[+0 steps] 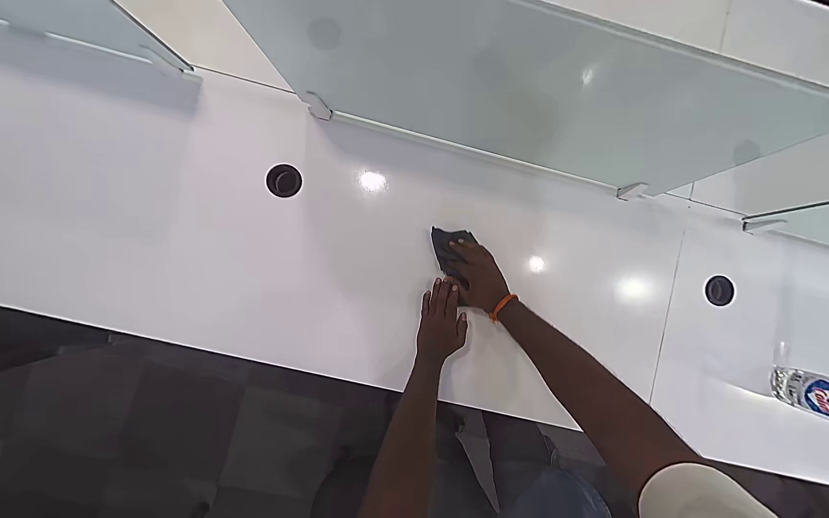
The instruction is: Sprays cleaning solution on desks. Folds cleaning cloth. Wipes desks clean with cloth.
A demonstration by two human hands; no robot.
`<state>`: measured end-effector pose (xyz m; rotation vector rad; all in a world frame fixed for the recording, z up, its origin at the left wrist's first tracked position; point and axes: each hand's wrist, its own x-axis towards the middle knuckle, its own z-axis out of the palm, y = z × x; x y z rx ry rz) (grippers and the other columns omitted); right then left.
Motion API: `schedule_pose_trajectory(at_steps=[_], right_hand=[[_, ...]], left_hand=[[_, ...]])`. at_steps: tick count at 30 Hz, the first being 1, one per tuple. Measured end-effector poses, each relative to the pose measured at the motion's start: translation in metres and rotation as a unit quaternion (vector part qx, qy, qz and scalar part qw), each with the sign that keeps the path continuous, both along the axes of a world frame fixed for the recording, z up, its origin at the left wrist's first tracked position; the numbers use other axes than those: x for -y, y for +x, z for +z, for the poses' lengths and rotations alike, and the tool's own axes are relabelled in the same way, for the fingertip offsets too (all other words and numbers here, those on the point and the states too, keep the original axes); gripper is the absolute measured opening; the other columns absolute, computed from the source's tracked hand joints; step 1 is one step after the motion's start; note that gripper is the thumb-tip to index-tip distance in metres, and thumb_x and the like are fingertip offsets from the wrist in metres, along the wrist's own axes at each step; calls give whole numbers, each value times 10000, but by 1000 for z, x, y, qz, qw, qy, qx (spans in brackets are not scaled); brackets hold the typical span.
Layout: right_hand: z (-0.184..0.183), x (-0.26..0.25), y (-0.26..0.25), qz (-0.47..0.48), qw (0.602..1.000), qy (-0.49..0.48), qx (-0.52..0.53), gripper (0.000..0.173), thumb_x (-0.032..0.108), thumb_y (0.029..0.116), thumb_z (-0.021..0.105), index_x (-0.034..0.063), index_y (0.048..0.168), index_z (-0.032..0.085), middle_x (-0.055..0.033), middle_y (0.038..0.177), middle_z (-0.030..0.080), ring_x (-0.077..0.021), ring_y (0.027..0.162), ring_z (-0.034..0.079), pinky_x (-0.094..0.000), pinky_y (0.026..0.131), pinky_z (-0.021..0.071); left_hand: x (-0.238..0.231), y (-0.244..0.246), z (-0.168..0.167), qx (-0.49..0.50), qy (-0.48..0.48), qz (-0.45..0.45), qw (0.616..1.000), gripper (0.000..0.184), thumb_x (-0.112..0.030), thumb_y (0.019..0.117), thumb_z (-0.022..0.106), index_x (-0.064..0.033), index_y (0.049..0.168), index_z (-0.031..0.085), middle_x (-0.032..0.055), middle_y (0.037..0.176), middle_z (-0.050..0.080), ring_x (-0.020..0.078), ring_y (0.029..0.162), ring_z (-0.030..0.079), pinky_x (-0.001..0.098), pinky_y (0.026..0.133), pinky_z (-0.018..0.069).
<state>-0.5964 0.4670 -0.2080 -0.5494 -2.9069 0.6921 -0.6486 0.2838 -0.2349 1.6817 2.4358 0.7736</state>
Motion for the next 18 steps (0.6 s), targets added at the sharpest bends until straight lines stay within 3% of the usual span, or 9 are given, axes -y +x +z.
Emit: schedule_pose_trajectory(at_steps=[3,6,8,10,13,16,18], right_hand=[[2,44,44,-25,998,-16,53,442,394,934,602,162,1298,697,-43,1604,441,-274,1540,292,-530,1260,214],[4,80,108,-113,994,-9,12,352,351,983,572,183,1248,733,-112,1534,525,-353,1479,402,-594,1222,271],[7,95,157,-203,979,-18,3,326,266,971,585,149,1230,743,-164,1527,519,-396,1476,394,-622,1217,272],[11,106,207,-295,955,-9,18,338,178,963,556,99,1242,730,-218,1534,490,-432,1481,369,-650,1213,256],[19,115,268,-418,903,37,89,401,136,971,497,101,1324,684,-238,1574,428,-448,1506,316,-731,1187,185],[18,105,289,-519,841,65,140,441,124,985,463,104,1393,629,-212,1618,372,-409,1533,280,-695,1213,161],[10,88,283,-564,811,86,129,447,95,973,469,76,1394,619,-229,1620,361,-431,1525,287,-668,1216,195]], left_hand=[[0,-3,2,15,6,-6,1000,668,-451,1030,289,-36,1538,416,189,1612,388,353,1531,296,594,1221,231],[2,-2,4,19,-25,-34,999,686,-482,1030,292,-49,1549,410,165,1633,363,343,1538,286,592,1226,215],[1,-4,5,7,-41,-50,998,680,-471,1029,296,-45,1544,419,153,1635,363,337,1537,292,586,1228,211],[-1,-4,4,-5,-59,-60,996,679,-467,1029,288,-45,1546,417,145,1641,355,331,1538,291,579,1229,212],[-4,-4,5,-19,-88,-66,994,681,-452,1033,266,-39,1559,392,144,1652,334,333,1545,269,570,1230,212],[-4,-2,3,-43,-98,-77,991,666,-430,1034,247,-44,1556,399,134,1646,350,328,1540,282,551,1225,224],[-5,-2,3,-56,-91,-97,990,621,-379,1042,261,-51,1543,425,114,1631,384,314,1528,315,534,1220,243]])
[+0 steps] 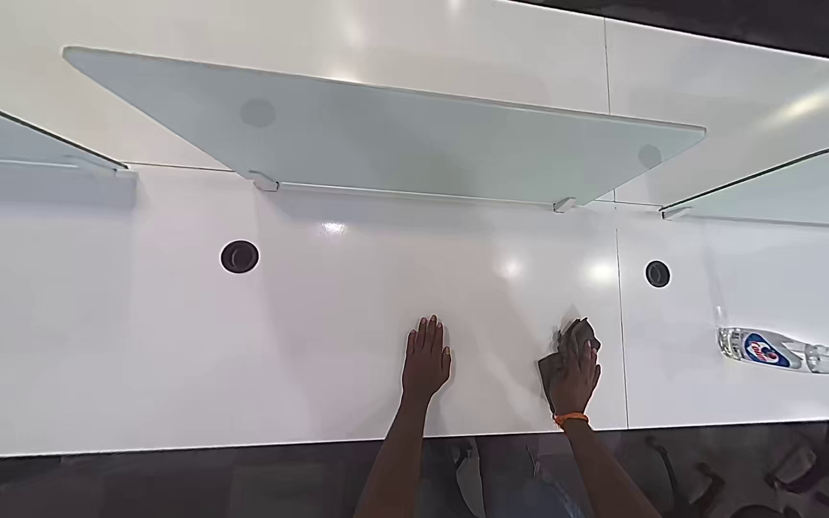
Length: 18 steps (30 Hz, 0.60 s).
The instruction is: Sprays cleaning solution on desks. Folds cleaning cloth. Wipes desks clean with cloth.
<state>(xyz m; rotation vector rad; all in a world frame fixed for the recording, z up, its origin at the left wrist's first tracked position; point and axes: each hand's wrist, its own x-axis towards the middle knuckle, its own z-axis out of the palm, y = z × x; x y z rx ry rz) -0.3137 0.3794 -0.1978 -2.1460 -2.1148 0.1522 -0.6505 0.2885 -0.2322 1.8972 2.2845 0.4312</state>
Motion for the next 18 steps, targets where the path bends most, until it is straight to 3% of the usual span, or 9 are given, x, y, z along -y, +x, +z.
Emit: schedule_pose_trajectory(at_steps=[4,11,18], right_hand=[[-19,-46,-7,-49,997,63,-3,467,132,955,460,69,1387,625,-249,1610,365,-442,1516,300,-605,1228,236],[-18,-159,-16,-28,997,75,8,530,317,946,490,85,1406,614,-224,1615,371,-413,1524,298,-531,1248,238],[-8,-261,-45,-98,994,55,-17,504,342,965,483,144,1413,604,-112,1664,321,-302,1560,243,-490,1261,211]], left_hand=[[2,0,-3,-4,1,-25,1000,567,-309,1041,301,-56,1524,455,92,1613,421,284,1516,347,492,1220,263],[0,0,-3,0,-12,-9,1000,558,-301,1034,301,-50,1491,499,104,1591,450,274,1506,367,464,1224,274],[0,-1,-2,5,-12,-5,1000,548,-278,1022,316,-59,1491,498,87,1595,448,256,1512,354,451,1227,275]])
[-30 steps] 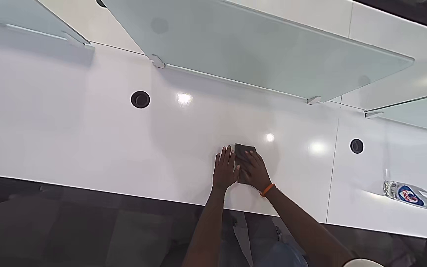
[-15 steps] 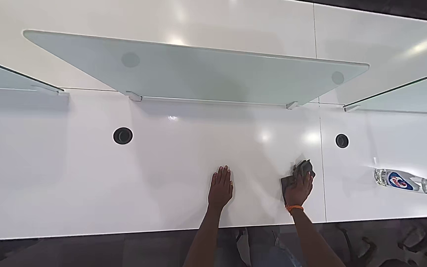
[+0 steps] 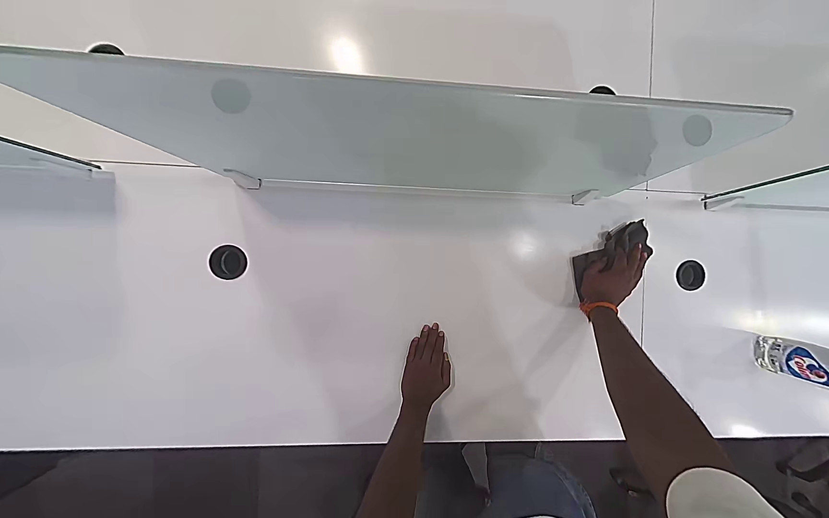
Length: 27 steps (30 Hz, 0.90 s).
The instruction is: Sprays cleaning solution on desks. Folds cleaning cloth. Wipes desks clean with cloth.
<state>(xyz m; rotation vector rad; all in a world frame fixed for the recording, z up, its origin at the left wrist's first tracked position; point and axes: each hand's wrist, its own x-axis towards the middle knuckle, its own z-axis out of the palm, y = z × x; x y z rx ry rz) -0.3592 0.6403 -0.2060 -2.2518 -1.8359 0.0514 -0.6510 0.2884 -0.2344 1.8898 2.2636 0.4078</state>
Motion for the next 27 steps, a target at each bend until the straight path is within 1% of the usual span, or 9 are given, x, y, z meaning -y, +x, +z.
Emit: schedule_pose_trajectory(at_steps=[3,6,10,12,14,17,21,24,27], right_hand=[[-2,-33,0,3,1000,2,2,526,384,972,462,160,1433,577,-103,1668,311,-294,1559,245,-492,1256,221],[0,-50,-2,16,1000,-2,4,536,401,985,437,139,1435,565,-118,1664,314,-301,1556,250,-491,1260,218],[3,-56,-7,0,1000,15,12,512,378,989,454,162,1434,587,-104,1637,376,-264,1545,290,-449,1264,219],[11,-49,-23,-15,1000,6,11,514,367,993,466,141,1441,580,-121,1637,370,-278,1545,288,-443,1263,224],[10,-36,-43,-5,1000,4,17,532,365,981,482,120,1446,569,-135,1634,368,-299,1544,281,-460,1262,220],[-4,-7,-79,69,997,5,40,575,400,988,448,105,1474,532,-142,1639,358,-319,1552,258,-508,1268,182],[-7,40,-147,160,985,-23,62,587,433,1005,398,158,1516,485,-121,1661,321,-330,1555,242,-587,1242,180],[-6,87,-186,266,962,-33,47,535,413,1020,398,191,1492,515,-77,1636,379,-283,1535,303,-623,1229,192],[-8,134,-218,371,927,-35,37,524,368,1003,419,192,1483,535,-37,1648,370,-245,1544,292,-618,1235,185]], left_hand=[[-1,1,1,4,2,2,1000,542,-268,1014,334,-62,1486,502,86,1587,460,252,1509,361,444,1225,278],[0,1,3,13,0,8,1000,536,-267,1014,346,-66,1480,517,88,1576,475,255,1502,375,445,1220,295],[-2,3,5,23,7,15,1000,518,-261,1018,365,-72,1472,530,82,1573,481,249,1500,381,436,1224,296],[-4,2,4,31,18,19,999,509,-261,1024,375,-72,1468,536,77,1572,483,243,1497,386,435,1223,301],[-4,2,3,39,18,23,999,502,-277,1036,377,-81,1470,534,70,1576,479,236,1501,379,430,1223,304],[-5,3,5,54,9,20,998,506,-302,1046,366,-81,1467,538,72,1578,477,236,1501,379,427,1221,302],[-3,0,10,79,22,24,996,508,-310,1050,368,-71,1468,532,110,1588,455,289,1508,365,456,1225,299],[0,1,10,86,41,47,994,545,-331,1056,356,-48,1503,485,150,1600,425,317,1517,345,482,1235,282],[1,0,5,121,86,79,986,583,-335,1056,336,-1,1525,428,181,1631,358,320,1548,269,476,1257,245]])
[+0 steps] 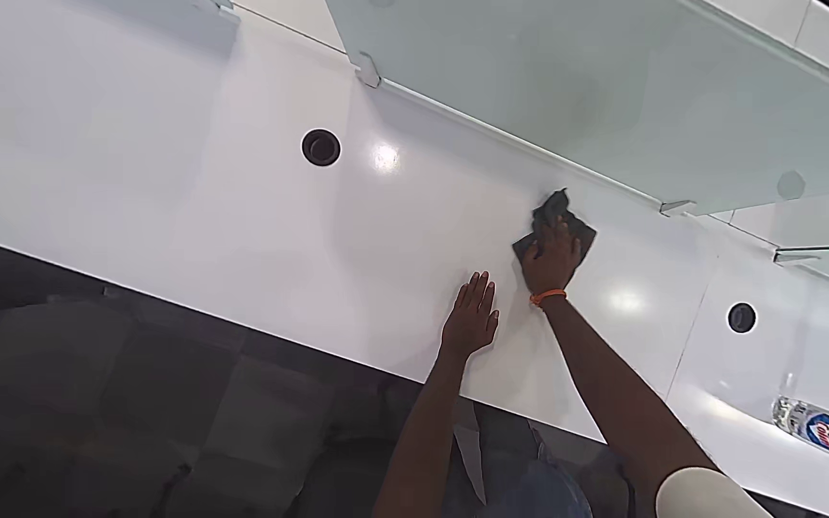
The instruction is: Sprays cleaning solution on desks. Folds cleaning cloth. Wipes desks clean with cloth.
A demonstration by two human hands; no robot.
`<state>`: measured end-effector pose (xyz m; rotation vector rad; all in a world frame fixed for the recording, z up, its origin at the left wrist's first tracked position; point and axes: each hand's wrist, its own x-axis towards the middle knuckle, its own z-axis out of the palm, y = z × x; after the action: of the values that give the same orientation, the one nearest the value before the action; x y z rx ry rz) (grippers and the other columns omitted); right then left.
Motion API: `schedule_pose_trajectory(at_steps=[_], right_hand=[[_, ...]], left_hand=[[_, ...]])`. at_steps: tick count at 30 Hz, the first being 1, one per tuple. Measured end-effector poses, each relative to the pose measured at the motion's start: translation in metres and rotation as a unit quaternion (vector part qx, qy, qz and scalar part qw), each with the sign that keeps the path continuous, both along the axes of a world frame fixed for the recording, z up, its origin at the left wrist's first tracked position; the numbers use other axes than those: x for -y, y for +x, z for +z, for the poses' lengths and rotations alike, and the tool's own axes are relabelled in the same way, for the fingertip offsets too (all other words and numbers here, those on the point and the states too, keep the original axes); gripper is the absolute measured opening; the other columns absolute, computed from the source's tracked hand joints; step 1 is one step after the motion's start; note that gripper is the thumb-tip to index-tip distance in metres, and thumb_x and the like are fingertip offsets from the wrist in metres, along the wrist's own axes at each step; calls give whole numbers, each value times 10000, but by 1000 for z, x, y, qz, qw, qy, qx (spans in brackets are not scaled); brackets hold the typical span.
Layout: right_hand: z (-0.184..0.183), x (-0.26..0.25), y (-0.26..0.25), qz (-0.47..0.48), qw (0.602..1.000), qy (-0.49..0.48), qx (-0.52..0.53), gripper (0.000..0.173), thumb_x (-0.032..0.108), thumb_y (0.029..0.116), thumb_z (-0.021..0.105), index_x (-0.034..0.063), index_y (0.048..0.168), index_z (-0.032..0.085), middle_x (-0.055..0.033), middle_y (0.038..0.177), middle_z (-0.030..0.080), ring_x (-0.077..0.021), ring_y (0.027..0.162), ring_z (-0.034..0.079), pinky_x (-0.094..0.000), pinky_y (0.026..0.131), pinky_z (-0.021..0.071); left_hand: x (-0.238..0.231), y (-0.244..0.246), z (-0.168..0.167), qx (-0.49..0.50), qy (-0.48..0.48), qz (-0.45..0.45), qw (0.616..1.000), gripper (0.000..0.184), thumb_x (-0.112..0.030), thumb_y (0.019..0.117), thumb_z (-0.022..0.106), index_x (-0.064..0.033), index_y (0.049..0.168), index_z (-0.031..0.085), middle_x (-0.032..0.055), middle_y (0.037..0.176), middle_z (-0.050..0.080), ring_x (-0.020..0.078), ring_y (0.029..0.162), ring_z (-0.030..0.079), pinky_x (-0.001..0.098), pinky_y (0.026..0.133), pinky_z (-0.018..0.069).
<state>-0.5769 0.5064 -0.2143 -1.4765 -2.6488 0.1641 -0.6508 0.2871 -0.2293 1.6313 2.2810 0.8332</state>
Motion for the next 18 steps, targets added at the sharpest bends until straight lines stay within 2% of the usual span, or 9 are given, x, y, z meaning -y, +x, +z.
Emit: schedule_pose_trajectory(at_steps=[3,5,6,8,9,11,14,16,18], right_hand=[[4,61,-26,102,994,-30,-4,486,336,982,485,178,1426,601,-62,1621,413,-269,1532,317,-621,1233,198],[16,109,-34,167,981,-99,-7,442,263,974,537,162,1394,632,-60,1618,422,-259,1540,305,-615,1242,188],[18,134,-31,203,969,-135,-20,436,249,1008,480,158,1410,620,-53,1626,413,-253,1546,294,-611,1246,182],[14,178,-23,271,942,-190,-61,536,326,1051,285,162,1488,548,-29,1639,396,-244,1547,294,-598,1250,178],[15,194,-19,302,927,-213,-59,540,328,1055,287,158,1513,518,-24,1649,380,-252,1548,293,-605,1245,175],[17,219,-3,367,896,-246,-40,520,303,1044,374,154,1529,489,-10,1667,343,-250,1553,276,-608,1242,167],[23,238,35,436,850,-296,-21,554,371,984,552,183,1505,521,22,1666,346,-226,1557,262,-597,1251,142],[26,239,64,469,830,-304,2,524,398,996,569,207,1484,546,36,1662,352,-215,1556,263,-585,1255,140],[31,234,97,499,807,-313,31,452,308,1003,590,178,1435,587,29,1672,332,-220,1564,241,-574,1259,141]], left_hand=[[3,-5,-4,68,84,83,991,572,-291,1045,366,41,1506,435,220,1627,342,329,1545,273,465,1261,258],[13,-9,1,93,117,149,977,554,-291,1058,358,54,1480,458,251,1610,352,355,1532,292,476,1256,277],[25,-8,4,102,120,174,972,555,-288,1057,350,60,1474,466,255,1605,357,363,1531,294,485,1257,281],[60,-4,8,111,106,192,969,598,-332,1055,332,78,1468,467,280,1589,366,389,1520,305,494,1249,291],[80,1,10,112,99,194,970,620,-357,1052,324,91,1454,475,299,1578,371,403,1515,308,495,1247,291],[120,20,14,115,80,198,970,640,-357,1044,310,114,1450,463,322,1570,363,410,1518,295,493,1258,268],[166,55,22,103,30,194,975,671,-389,1058,257,105,1476,436,298,1586,358,379,1528,291,495,1263,254],[189,68,34,99,-1,182,978,667,-389,1061,254,95,1479,441,285,1596,352,361,1531,294,487,1258,269],[215,80,48,91,-10,188,978,668,-403,1065,246,93,1451,471,292,1578,373,365,1515,322,487,1243,291]])
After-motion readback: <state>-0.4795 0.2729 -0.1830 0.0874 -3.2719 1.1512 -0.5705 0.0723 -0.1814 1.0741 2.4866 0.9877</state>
